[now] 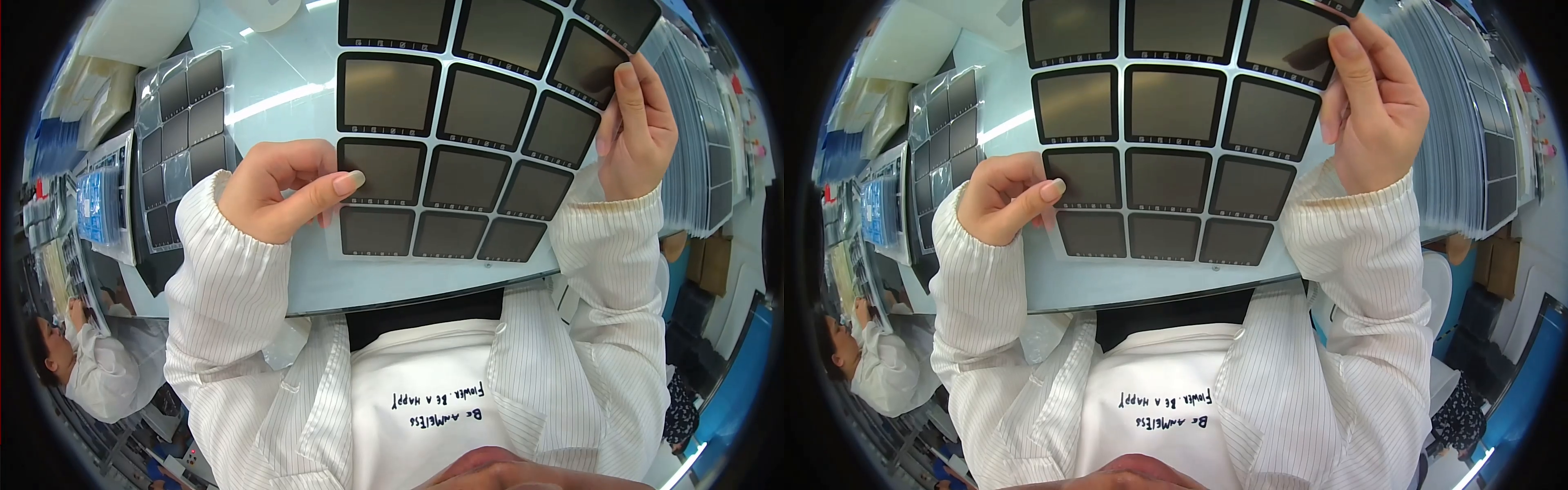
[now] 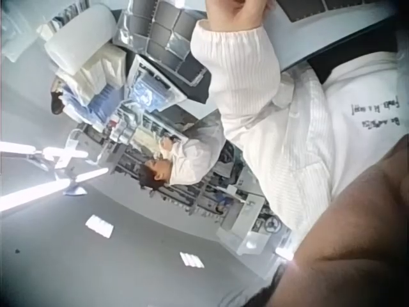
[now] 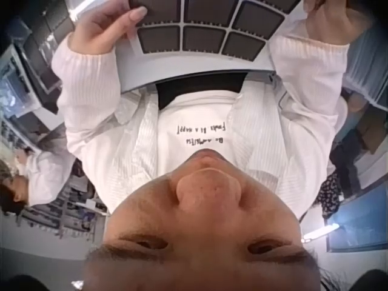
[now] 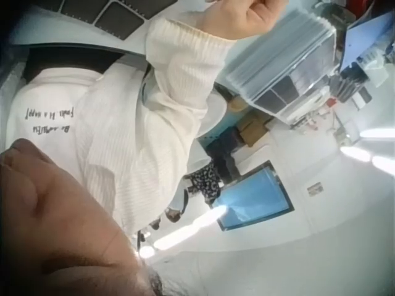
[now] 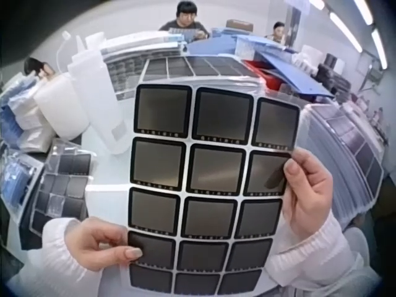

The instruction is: Inspecting and cleaning square plastic film sheets for defects at an industrial workstation.

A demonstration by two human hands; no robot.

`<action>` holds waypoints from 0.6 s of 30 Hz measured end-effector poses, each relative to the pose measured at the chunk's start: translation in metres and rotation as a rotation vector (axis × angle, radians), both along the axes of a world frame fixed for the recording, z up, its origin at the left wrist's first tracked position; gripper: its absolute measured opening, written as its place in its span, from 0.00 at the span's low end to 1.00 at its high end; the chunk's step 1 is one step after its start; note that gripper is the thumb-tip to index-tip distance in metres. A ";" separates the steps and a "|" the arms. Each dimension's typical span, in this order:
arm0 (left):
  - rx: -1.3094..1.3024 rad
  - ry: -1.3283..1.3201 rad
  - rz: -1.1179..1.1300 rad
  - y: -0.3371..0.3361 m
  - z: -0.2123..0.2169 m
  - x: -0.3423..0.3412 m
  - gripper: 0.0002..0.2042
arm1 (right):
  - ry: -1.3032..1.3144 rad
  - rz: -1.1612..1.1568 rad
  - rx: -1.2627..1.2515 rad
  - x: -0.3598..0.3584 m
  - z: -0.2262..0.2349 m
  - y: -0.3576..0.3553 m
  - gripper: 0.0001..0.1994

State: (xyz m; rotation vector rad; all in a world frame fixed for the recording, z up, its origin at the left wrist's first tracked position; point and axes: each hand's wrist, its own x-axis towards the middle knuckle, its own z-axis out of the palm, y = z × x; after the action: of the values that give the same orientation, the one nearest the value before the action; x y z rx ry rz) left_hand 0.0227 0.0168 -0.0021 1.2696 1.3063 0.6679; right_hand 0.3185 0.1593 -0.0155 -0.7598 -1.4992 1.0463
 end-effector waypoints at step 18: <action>0.035 0.027 -0.016 0.000 0.001 0.001 0.13 | -0.031 -0.105 -0.019 0.000 -0.001 -0.001 0.14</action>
State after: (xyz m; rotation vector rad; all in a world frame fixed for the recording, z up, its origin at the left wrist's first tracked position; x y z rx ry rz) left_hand 0.0241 0.0168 -0.0012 1.3204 1.3102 0.6676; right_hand 0.3190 0.1579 -0.0163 -0.8628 -1.4615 0.9749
